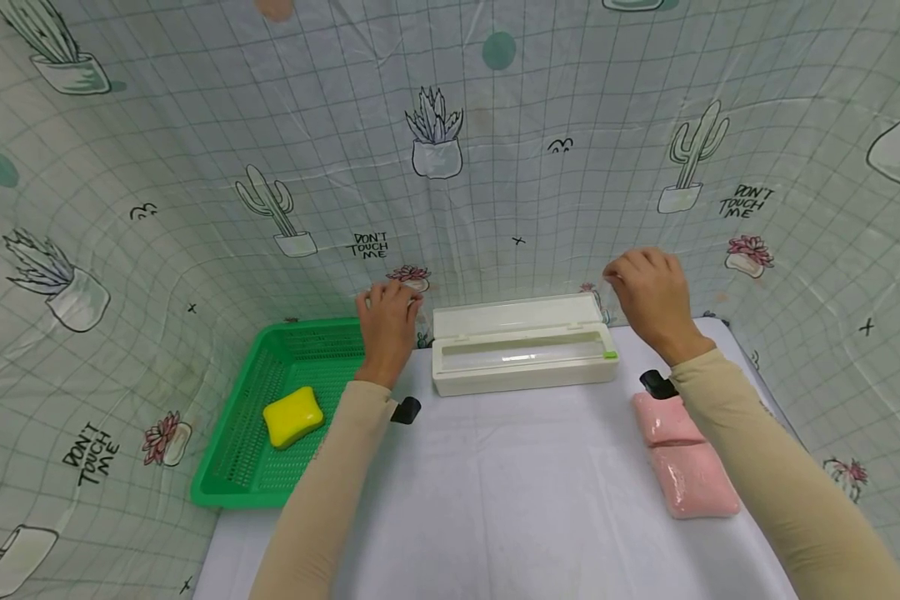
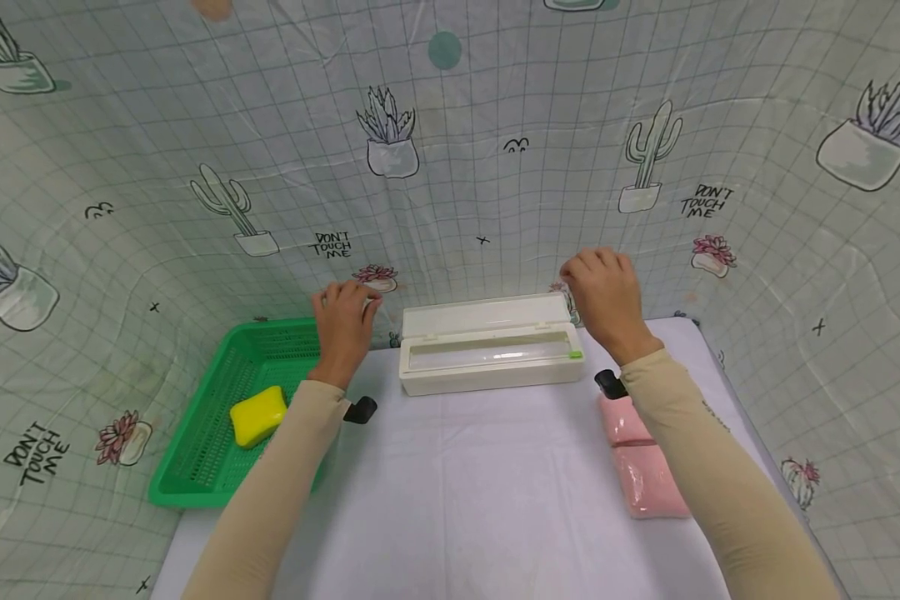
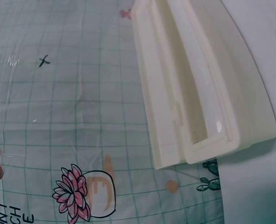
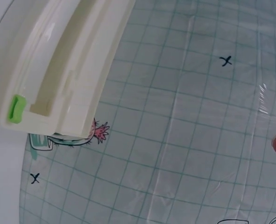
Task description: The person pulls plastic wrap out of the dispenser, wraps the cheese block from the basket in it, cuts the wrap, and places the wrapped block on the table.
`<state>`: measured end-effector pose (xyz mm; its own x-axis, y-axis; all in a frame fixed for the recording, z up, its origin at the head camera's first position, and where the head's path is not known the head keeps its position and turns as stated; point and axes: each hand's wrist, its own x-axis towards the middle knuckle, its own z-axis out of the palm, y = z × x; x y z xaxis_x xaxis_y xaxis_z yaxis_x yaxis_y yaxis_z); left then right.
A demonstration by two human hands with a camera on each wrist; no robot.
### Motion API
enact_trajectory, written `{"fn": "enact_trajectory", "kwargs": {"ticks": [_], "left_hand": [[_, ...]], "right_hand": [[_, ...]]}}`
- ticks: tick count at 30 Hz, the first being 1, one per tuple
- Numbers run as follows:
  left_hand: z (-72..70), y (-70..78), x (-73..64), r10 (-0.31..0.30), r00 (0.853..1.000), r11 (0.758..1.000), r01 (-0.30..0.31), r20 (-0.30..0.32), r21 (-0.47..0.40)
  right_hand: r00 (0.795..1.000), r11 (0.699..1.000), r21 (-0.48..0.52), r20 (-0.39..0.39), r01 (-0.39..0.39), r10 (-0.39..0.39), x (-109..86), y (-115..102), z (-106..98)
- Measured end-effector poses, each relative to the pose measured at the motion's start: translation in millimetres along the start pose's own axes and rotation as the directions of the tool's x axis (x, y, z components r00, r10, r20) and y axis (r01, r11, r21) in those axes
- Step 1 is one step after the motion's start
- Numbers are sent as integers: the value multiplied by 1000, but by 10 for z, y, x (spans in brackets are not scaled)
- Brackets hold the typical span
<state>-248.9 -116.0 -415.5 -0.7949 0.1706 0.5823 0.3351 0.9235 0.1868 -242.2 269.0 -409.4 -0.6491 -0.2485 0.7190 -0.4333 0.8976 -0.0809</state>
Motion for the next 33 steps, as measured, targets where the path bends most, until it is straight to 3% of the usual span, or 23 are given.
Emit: {"fn": "enact_trajectory", "kwargs": {"ticks": [12,33], "left_hand": [[-76,-8,112,19,999,1000,-19,-40,3],[-258,2,311,26,999,999,-26,-33,-22]], "right_hand": [[1000,1000,-3,-21,6,-6,132,-4,-75],[998,1000,-10,-65,27,-28,343,33,-184]]}}
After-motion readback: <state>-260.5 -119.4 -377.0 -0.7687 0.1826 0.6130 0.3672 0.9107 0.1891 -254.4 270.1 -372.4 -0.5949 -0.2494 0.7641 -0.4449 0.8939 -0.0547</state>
